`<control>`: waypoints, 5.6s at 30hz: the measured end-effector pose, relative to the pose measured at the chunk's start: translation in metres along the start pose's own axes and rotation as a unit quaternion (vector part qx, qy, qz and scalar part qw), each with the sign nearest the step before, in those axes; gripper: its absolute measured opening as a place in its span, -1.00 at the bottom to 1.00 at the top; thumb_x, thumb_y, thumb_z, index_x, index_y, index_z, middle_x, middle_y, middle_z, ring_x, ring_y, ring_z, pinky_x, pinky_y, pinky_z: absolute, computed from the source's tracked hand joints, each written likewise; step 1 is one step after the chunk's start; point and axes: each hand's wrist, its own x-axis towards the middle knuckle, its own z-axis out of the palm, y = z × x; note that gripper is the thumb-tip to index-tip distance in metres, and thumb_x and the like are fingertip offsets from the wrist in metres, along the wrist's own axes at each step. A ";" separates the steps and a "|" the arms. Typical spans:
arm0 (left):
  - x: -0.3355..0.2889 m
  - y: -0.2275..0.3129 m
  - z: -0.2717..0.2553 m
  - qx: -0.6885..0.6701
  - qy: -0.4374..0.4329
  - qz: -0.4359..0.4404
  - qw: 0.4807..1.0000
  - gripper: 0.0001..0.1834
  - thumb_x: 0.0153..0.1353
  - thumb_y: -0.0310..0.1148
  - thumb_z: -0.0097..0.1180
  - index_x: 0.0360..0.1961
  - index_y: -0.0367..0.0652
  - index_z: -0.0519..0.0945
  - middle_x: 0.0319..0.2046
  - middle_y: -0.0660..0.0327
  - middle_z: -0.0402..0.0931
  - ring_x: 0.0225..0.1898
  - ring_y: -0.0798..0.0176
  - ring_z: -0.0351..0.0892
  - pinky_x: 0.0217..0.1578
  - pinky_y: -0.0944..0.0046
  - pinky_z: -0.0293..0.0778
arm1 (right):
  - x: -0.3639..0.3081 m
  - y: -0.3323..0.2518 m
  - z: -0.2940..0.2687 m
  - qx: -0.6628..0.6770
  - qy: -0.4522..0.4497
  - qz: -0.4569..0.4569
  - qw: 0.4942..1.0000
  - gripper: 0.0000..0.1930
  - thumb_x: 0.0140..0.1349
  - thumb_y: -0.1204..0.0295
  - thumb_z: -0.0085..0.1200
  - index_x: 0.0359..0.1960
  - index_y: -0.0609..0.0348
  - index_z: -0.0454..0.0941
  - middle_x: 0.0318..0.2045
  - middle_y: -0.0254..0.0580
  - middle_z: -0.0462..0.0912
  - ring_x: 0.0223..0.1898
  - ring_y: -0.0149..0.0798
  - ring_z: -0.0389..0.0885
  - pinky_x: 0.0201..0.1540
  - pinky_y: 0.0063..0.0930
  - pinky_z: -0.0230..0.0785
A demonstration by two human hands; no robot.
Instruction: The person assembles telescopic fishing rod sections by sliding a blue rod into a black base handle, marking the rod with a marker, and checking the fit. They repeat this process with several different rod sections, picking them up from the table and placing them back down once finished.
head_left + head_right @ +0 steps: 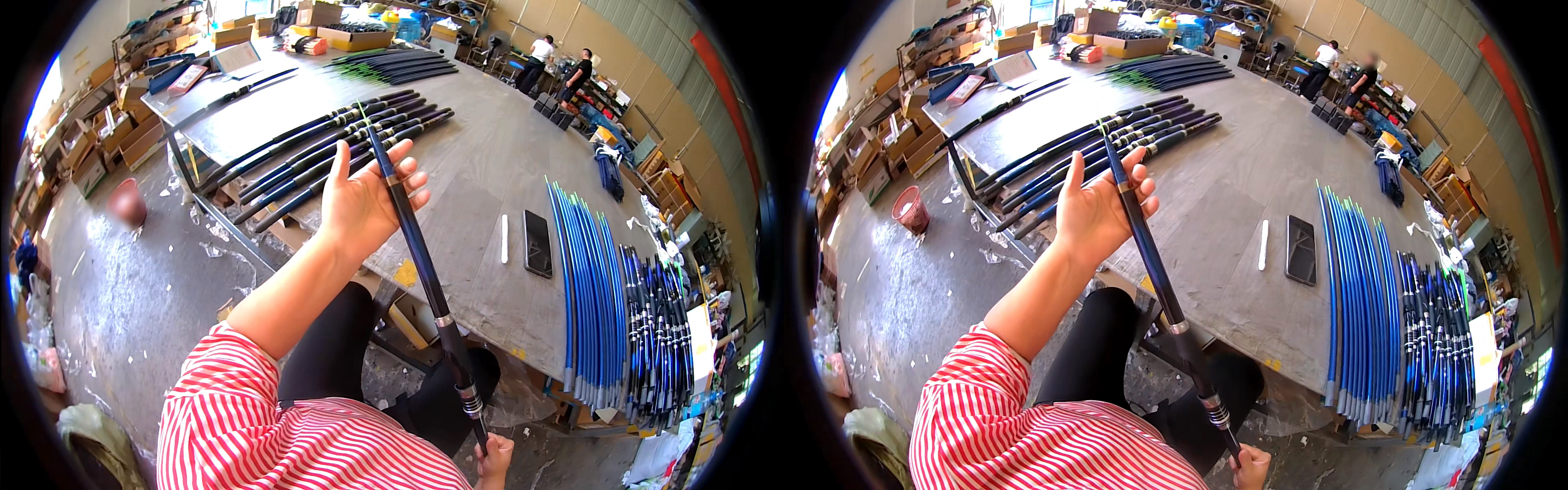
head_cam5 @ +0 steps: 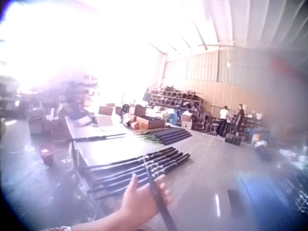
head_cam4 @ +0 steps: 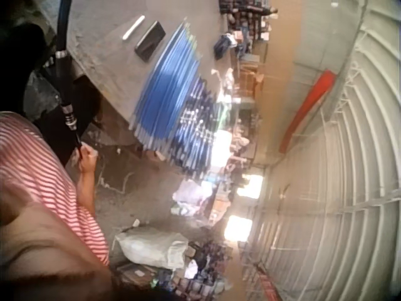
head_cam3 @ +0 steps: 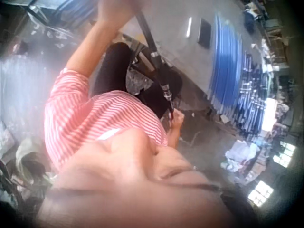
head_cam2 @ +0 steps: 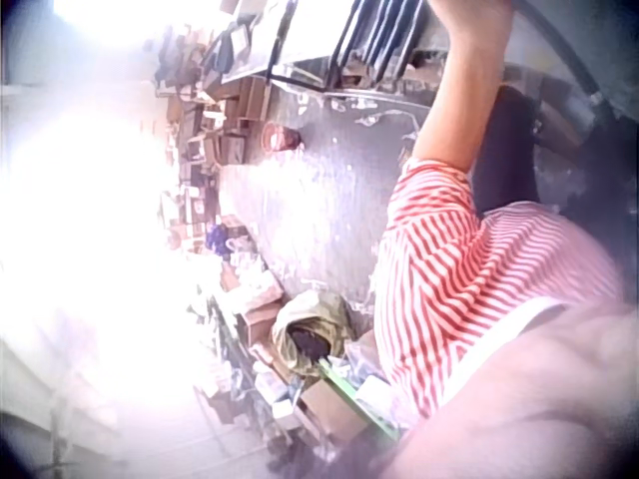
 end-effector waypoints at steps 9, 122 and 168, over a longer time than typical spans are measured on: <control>0.016 0.006 -0.042 -0.053 0.024 -0.041 0.997 -0.42 0.23 0.20 -0.37 -0.38 -0.15 0.38 -0.63 0.27 0.21 -0.56 0.26 0.19 -0.48 0.26 0.21 | -0.016 -0.005 -0.043 -0.095 0.067 -0.023 0.993 -0.59 0.08 0.18 0.17 -0.30 0.39 0.57 -0.67 -0.40 0.42 -0.73 -0.53 0.24 -0.70 -0.64 0.03; -0.193 0.006 -0.029 0.954 -0.144 -0.026 0.260 -0.73 0.10 -0.24 0.03 -0.36 -0.26 0.43 -0.61 0.09 0.38 -0.63 0.01 0.41 -0.59 0.18 0.30 | 0.271 -0.246 0.044 0.422 0.285 0.019 0.861 -0.66 0.19 0.18 -0.04 -0.66 -0.01 0.19 -0.85 -0.52 0.10 -0.85 -0.53 0.04 -0.74 -0.65 -0.10; -0.062 -0.045 -0.027 0.888 -0.120 0.200 0.395 -0.43 -0.08 -0.51 0.20 0.03 -0.30 0.36 -0.14 0.00 0.37 -0.19 -0.01 0.44 -0.23 0.19 0.42 | 0.296 -0.158 0.159 -0.304 -0.246 -0.251 0.885 -0.71 0.26 0.30 -0.14 -0.43 0.25 0.54 -0.69 -0.47 0.30 -0.64 -0.58 0.17 -0.58 -0.62 0.07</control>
